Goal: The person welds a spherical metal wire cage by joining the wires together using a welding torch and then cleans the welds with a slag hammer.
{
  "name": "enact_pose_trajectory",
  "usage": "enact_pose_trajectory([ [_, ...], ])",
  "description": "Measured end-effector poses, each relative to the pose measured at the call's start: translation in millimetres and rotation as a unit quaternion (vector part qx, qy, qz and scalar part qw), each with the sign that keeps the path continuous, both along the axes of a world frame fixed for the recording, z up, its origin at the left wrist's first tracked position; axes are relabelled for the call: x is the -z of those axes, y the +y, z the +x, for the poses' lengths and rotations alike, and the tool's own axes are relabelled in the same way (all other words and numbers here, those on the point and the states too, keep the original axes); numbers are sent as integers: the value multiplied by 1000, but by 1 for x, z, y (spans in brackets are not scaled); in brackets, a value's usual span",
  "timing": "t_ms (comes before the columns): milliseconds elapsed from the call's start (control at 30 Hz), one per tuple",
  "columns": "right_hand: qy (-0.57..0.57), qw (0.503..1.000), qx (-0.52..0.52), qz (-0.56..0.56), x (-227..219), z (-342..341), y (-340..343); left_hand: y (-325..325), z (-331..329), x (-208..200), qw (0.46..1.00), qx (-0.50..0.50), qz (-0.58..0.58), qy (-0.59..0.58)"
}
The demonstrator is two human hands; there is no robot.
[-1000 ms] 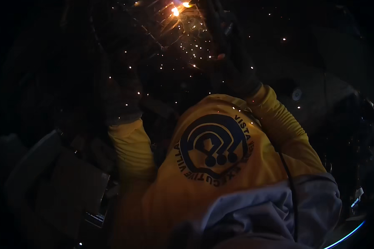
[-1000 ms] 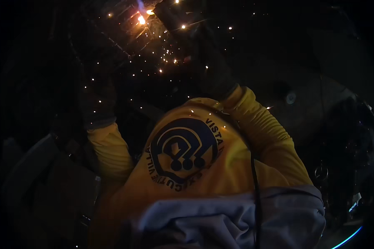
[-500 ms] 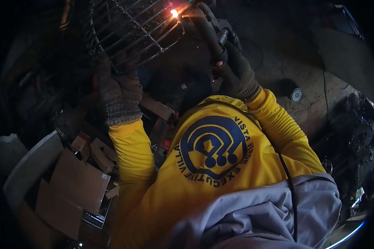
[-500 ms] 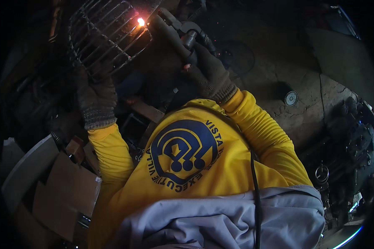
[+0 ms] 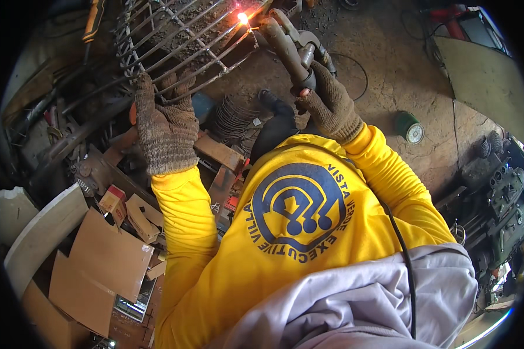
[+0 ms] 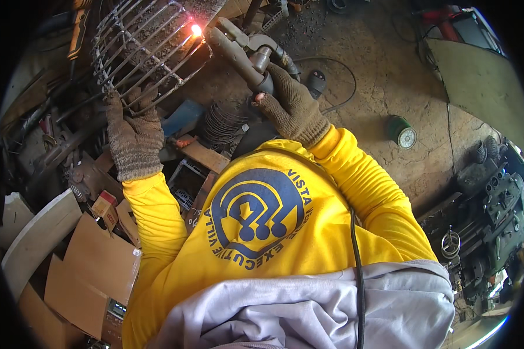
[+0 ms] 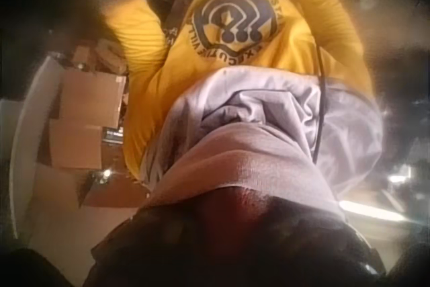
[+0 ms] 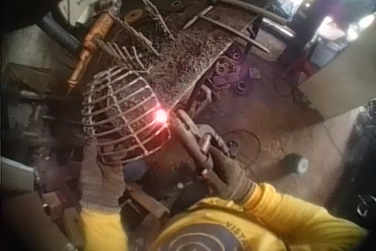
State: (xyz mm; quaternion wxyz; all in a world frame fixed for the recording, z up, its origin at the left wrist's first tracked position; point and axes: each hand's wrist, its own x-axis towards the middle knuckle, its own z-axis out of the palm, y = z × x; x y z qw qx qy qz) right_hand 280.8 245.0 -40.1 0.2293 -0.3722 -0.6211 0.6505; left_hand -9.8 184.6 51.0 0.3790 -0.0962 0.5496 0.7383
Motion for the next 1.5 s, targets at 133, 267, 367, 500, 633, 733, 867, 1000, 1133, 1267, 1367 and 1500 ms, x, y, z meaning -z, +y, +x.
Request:
enact_pose_trajectory([
  [133, 0, 1000, -8, 12, -2, -1, 2, -1, 0, 1, 1000, 6, 9, 5],
  [267, -19, 1000, -13, 4, -3, -4, 8, -5, -3, 6, 999, 11, -25, 30],
  [367, -4, 964, -6, 264, -18, -11, 18, -19, -11, 15, 999, 6, 38, 8],
  [500, 43, 978, 34, 203, -19, -16, 17, -19, -9, 13, 997, 25, 78, -8],
  [633, 33, 969, 11, 245, -22, -16, 23, -16, -8, 10, 994, 40, 97, -2],
  [733, 36, 977, 4, 212, -28, -19, 18, -18, -10, 7, 992, 51, 119, 11],
  [867, 50, 987, 22, 151, -23, -18, 15, -18, -12, 6, 987, 70, 142, 13],
  [1000, 43, 972, 37, 229, -13, -17, 14, -17, -10, 4, 987, 75, 139, 5],
  [1133, 14, 958, 13, 285, -9, -15, 15, -13, -11, 5, 989, 80, 128, -8],
  [1267, 11, 975, 28, 222, -8, -15, 6, -19, -8, 4, 987, 98, 126, -19],
  [1367, -4, 982, 39, 184, -1, -7, -1, -16, -10, 4, 986, 106, 123, -24],
  [1500, 21, 966, 51, 254, 8, -5, -2, -16, -9, 5, 985, 116, 122, -32],
])
